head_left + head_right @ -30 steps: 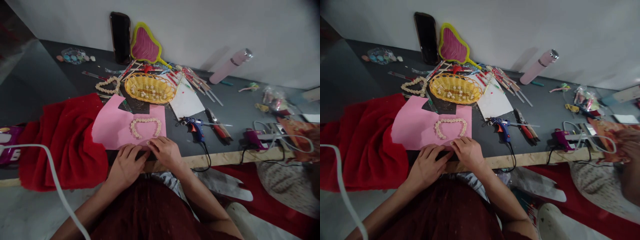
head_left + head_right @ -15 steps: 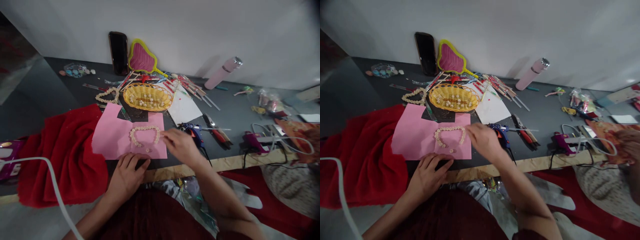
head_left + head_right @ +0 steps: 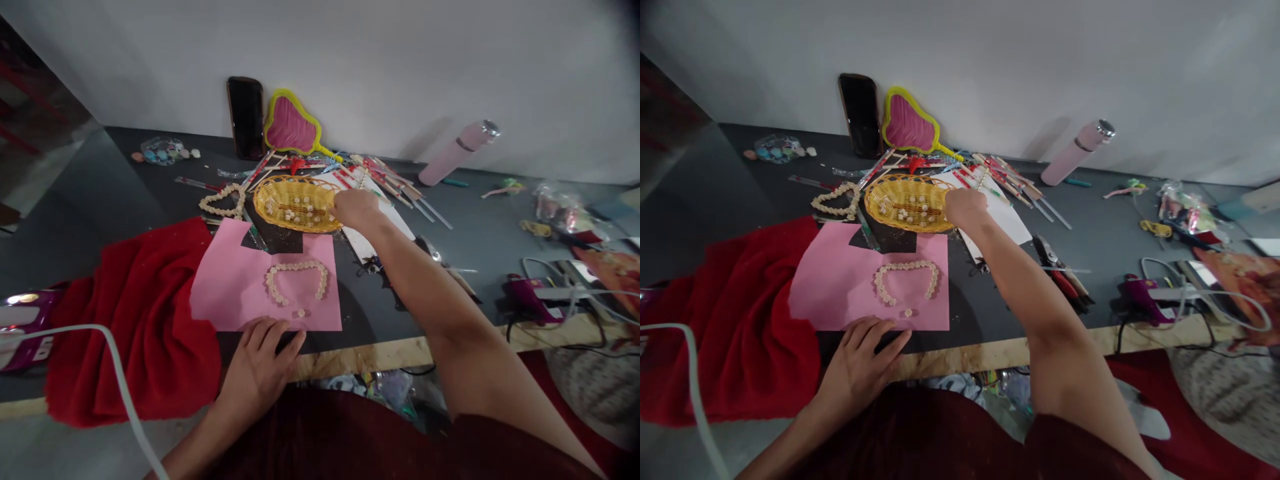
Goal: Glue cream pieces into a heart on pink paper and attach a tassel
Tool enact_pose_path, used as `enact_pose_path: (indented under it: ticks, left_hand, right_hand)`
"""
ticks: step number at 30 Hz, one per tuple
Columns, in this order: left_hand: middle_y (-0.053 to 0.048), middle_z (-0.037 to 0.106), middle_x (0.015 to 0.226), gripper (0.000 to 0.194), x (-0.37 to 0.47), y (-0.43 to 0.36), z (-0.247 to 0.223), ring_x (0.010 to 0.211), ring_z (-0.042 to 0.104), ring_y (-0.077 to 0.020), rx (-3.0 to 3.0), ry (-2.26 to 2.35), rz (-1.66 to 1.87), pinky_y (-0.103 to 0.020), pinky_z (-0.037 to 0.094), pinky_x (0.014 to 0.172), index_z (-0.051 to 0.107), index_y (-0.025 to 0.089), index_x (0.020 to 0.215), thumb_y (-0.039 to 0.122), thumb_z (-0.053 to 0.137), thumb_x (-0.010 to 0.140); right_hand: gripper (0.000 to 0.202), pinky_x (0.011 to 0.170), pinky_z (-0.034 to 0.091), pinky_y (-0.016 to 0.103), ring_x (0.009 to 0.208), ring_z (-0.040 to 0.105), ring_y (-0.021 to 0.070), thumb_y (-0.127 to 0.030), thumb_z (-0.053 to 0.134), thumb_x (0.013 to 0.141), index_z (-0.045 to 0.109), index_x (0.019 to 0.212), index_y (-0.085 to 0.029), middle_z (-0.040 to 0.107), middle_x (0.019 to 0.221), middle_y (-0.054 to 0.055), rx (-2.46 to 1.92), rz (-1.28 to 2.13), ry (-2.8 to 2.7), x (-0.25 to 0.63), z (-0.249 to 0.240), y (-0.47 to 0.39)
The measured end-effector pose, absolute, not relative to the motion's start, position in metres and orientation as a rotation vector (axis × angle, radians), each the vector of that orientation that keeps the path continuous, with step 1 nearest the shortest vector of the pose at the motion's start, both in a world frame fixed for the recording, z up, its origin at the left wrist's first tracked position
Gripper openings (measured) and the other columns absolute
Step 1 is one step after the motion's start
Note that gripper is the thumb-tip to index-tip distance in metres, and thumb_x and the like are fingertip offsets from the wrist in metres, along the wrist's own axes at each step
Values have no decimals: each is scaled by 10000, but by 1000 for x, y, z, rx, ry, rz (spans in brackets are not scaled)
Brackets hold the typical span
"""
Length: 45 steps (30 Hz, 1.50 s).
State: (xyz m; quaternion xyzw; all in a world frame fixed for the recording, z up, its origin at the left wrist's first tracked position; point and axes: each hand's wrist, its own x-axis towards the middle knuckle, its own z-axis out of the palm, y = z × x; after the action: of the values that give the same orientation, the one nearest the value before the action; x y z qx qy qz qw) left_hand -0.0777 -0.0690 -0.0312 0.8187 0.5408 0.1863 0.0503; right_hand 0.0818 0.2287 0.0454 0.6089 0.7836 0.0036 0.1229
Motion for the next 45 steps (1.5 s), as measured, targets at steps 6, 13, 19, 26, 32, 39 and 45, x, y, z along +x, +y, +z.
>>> enact_pose_path:
  ticks: [6,13,19,26,32,39,45]
  left_hand:
    - [-85,605,1149,395,-77,-69,-30,1053,535,-260,2494,1657,569,-456,450,929,596,271,1217,231,619,824]
    - [-82,630,1130,315,-75,-67,-27,1061,558,-253,2512,1668,603,-445,470,938,617,225,1179,230,564,869]
    - [-76,649,1118,274,-80,-66,-24,1055,576,-239,2516,1595,636,-438,473,965,619,176,1142,225,553,881]
    - [-78,680,1038,240,-83,-60,-21,950,615,-225,2544,1599,716,-407,533,828,628,175,1108,228,499,913]
    - [-73,664,994,273,-83,-50,-14,862,610,-185,2467,1774,716,-349,530,798,629,209,1126,148,471,912]
    - [-72,637,1001,251,-75,-33,-13,938,559,-219,2425,1812,537,-372,502,830,622,206,1139,227,493,925]
    - [-60,620,947,197,-60,-25,-11,876,532,-224,2488,1818,418,-368,483,767,651,205,1016,240,476,931]
  right_hand:
    - [293,741,507,421,963,658,353,-249,609,824,703,1055,-95,696,993,232,1767,-17,2289,79,43,232]
    - [230,771,478,338,950,641,262,-305,586,836,717,942,-148,708,966,147,1700,-97,2490,93,36,244]
    - [219,649,454,239,709,629,134,-290,532,870,694,855,-144,706,806,51,1681,-675,2733,115,42,237]
    - [164,657,494,217,648,571,70,-228,571,875,645,1005,-163,664,791,2,1652,-1822,2711,128,39,208]
    - [229,648,487,240,654,564,91,-363,579,887,644,1008,-181,621,746,-14,1519,-1884,2809,145,36,137]
    - [116,696,513,248,774,638,129,-241,596,858,649,954,-204,683,897,29,1631,-1657,2870,150,16,33]
    - [184,751,521,265,845,644,144,-131,523,872,636,991,-215,684,911,41,1552,-1290,3133,146,-3,7]
